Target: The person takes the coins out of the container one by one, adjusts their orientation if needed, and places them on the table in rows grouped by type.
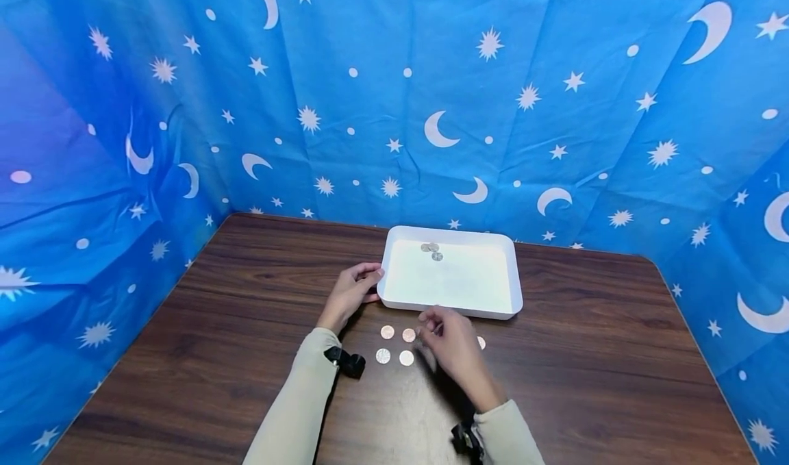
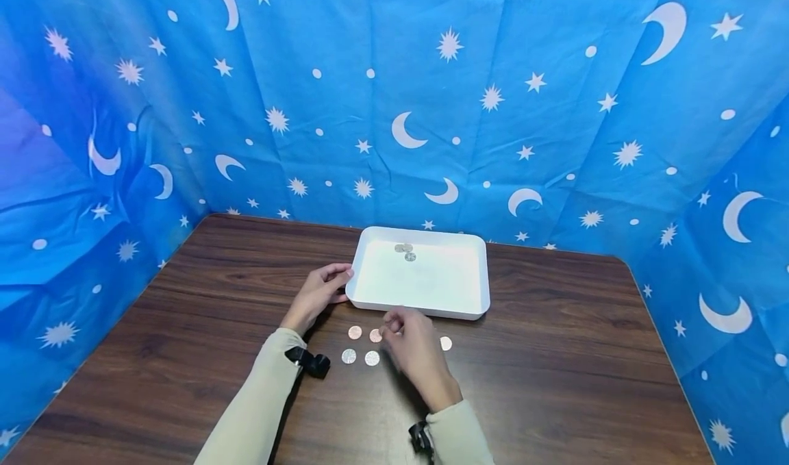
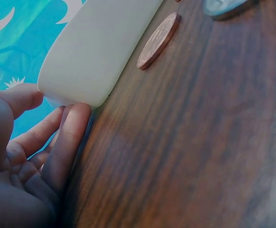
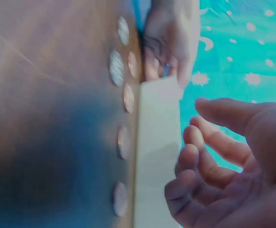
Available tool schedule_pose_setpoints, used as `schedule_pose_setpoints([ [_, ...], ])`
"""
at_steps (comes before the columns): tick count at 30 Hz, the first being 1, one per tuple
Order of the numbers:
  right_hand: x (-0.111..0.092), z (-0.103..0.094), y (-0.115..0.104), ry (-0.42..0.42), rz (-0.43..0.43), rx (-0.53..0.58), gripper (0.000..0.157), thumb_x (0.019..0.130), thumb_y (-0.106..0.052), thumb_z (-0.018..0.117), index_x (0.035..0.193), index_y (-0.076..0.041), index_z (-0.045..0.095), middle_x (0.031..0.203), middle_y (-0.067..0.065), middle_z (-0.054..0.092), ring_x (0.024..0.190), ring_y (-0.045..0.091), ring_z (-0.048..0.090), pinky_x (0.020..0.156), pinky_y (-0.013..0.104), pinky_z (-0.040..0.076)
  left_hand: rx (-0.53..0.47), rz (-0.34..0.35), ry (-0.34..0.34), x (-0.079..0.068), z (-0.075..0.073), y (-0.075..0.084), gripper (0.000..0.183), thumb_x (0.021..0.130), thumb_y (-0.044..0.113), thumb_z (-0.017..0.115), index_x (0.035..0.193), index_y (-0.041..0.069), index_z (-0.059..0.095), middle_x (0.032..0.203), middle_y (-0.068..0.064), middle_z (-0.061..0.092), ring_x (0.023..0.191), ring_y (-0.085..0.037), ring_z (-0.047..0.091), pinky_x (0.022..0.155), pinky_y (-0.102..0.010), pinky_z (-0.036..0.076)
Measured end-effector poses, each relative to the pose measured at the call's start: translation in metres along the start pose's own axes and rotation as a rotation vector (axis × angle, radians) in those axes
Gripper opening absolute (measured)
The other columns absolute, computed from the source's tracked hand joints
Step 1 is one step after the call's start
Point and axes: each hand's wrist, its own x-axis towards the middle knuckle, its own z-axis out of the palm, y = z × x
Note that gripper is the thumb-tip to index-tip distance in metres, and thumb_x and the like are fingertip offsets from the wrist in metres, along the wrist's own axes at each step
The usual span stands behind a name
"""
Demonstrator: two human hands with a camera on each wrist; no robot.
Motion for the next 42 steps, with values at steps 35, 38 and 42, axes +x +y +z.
schedule_pose_setpoints([
  [35,0.149,-0.023,0.066,-0.015,0.348,-0.224,0.016,0.098,-0.025,0.074,0.107,-0.011,0.074,0.096,0.008,0.072,0.081,0.025,0.061,0.069,0.038,0.046,0.009,-0.022,0.007,-0.002,0.002,0.005,0.040,0.106,0.023,0.066,0.140,0.002,0.064,0.128,-0.018,0.065,0.103,-0.018,0.065,0.074,-0.022,0.062],
  [38,0.152,-0.020,0.068,-0.016,0.337,-0.227,0.016,0.098,-0.027,0.077,0.107,-0.015,0.075,0.096,0.007,0.072,0.082,0.025,0.062,0.072,0.041,0.048,0.001,-0.026,0.008,-0.002,0.002,0.005,0.040,0.106,0.023,0.067,0.140,0.002,0.064,0.128,-0.018,0.065,0.104,-0.019,0.064,0.074,-0.021,0.062],
  [42,0.152,-0.018,0.070,-0.022,0.332,-0.255,0.015,0.098,-0.030,0.077,0.105,-0.018,0.077,0.098,0.006,0.073,0.084,0.026,0.064,0.074,0.043,0.049,-0.006,-0.021,0.010,-0.002,0.003,0.005,0.040,0.106,0.022,0.067,0.139,0.002,0.064,0.127,-0.017,0.064,0.104,-0.018,0.064,0.073,-0.021,0.061],
])
